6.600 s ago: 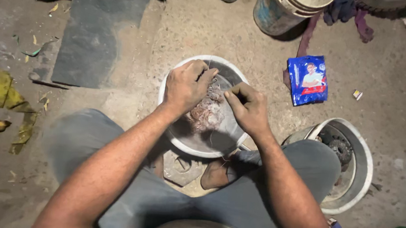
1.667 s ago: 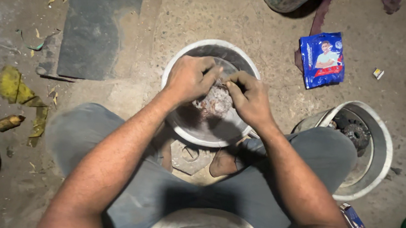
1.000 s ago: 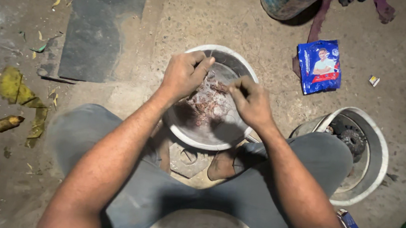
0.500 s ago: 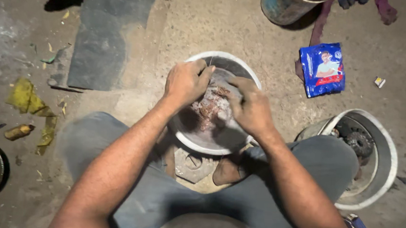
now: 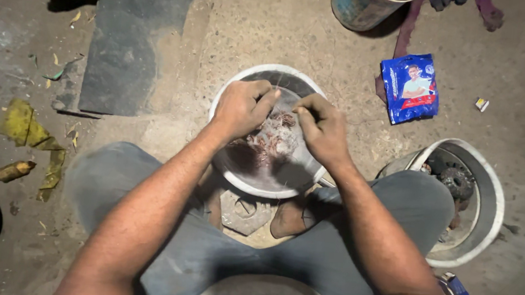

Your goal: The person sits on the floor with a metal bowl between their legs and pulls brownish copper wire windings out of a motor armature by hand. They pick apart the windings, separate pieces of wire, and work the armature over the bowl, letting loose wire fall into it.

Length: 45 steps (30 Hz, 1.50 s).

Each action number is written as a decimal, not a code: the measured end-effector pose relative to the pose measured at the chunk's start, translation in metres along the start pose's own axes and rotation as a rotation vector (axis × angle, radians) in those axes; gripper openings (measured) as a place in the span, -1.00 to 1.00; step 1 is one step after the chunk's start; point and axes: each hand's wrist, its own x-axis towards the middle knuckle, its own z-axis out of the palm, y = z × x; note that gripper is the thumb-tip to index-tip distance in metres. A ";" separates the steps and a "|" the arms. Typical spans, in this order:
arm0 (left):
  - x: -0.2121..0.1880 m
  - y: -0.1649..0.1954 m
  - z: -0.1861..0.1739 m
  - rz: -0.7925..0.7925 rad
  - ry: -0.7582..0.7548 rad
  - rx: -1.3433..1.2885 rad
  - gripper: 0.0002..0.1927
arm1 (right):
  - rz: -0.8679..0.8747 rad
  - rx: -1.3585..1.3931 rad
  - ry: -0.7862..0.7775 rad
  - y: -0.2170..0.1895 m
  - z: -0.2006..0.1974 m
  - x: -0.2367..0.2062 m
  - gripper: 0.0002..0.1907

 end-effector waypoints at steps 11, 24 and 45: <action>0.005 -0.005 -0.006 -0.218 -0.029 0.140 -0.65 | -0.032 -0.110 0.071 -0.009 -0.009 0.005 -0.89; 0.003 -0.012 -0.010 -0.104 0.064 -0.016 -0.66 | -0.124 -0.186 0.094 -0.001 -0.011 0.011 -0.90; 0.000 -0.003 -0.008 -0.032 0.065 -0.050 -0.75 | -0.296 -0.209 -0.010 -0.027 0.007 -0.004 -0.73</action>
